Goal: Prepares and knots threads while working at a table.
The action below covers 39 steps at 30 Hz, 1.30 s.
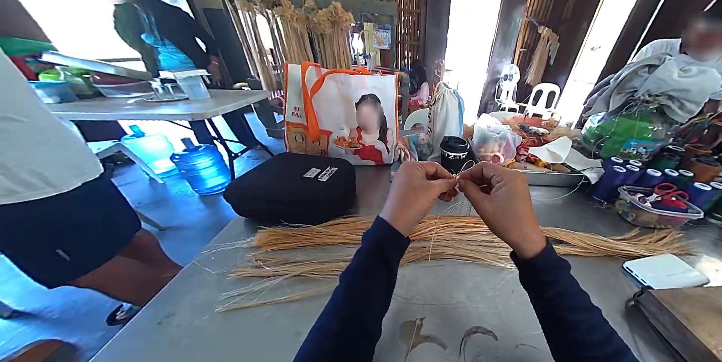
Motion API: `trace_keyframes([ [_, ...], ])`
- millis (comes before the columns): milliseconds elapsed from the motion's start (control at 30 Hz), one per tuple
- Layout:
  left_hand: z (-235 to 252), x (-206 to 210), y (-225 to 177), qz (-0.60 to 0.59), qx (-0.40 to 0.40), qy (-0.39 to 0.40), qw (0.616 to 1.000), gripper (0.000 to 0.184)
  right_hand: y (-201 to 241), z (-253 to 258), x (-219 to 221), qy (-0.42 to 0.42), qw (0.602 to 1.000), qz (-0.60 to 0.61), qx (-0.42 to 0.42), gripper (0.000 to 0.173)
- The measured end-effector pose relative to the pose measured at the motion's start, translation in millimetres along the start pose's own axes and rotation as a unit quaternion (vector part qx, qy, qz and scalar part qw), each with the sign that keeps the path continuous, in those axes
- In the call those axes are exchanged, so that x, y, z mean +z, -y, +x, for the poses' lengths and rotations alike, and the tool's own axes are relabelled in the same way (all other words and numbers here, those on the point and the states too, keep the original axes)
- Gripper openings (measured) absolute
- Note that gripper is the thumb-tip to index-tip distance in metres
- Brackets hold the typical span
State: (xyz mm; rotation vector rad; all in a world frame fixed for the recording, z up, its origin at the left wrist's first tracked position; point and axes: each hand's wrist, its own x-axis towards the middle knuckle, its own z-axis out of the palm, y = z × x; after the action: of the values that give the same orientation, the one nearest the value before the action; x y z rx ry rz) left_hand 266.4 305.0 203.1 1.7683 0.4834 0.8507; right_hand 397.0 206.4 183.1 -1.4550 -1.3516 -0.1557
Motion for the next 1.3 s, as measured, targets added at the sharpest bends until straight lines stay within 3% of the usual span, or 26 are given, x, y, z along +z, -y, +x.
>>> trace_keyframes([
  [133, 1.3, -2.6, -2.1, -0.045, -0.044, 0.013, 0.998, 0.009, -3.2, 5.1, -17.7, 0.042, 0.999, 0.003, 0.013, 0.005],
  [267, 2.9, -11.5, 1.4, -0.163, -0.096, 0.117, 0.975, 0.018, -5.9, 8.8, -25.9, 0.044, 0.98, 0.172, 0.091, 0.011],
  [400, 4.1, -10.9, 4.5, -0.203, -0.117, 0.157, 0.959, 0.019, -4.2, 10.6, -28.8, 0.09, 0.934, 0.322, 0.125, 0.023],
  [600, 3.1, -9.2, 6.8, -0.196, -0.102, 0.167, 0.961, 0.018, -3.5, 7.1, -21.4, 0.041, 0.947, 0.305, 0.087, 0.011],
  [967, -0.8, -2.7, 1.8, -0.166, -0.071, 0.136, 0.974, 0.017, 0.4, 6.9, -22.7, 0.019, 0.943, 0.294, 0.155, 0.007],
  [1033, -2.5, 0.0, 0.1, -0.144, -0.062, 0.104, 0.982, 0.015, 3.3, 5.3, -23.4, -0.004, 0.961, 0.249, 0.12, 0.014],
  [1167, -6.0, 4.2, -1.2, -0.115, -0.044, 0.035, 0.992, 0.011, 2.1, 1.1, -18.5, -0.059, 0.992, 0.046, -0.103, 0.02],
  [1300, -6.2, 3.3, -1.7, -0.113, -0.039, 0.011, 0.993, 0.016, 2.1, 0.1, -3.2, -0.061, 0.987, -0.009, -0.148, 0.013],
])
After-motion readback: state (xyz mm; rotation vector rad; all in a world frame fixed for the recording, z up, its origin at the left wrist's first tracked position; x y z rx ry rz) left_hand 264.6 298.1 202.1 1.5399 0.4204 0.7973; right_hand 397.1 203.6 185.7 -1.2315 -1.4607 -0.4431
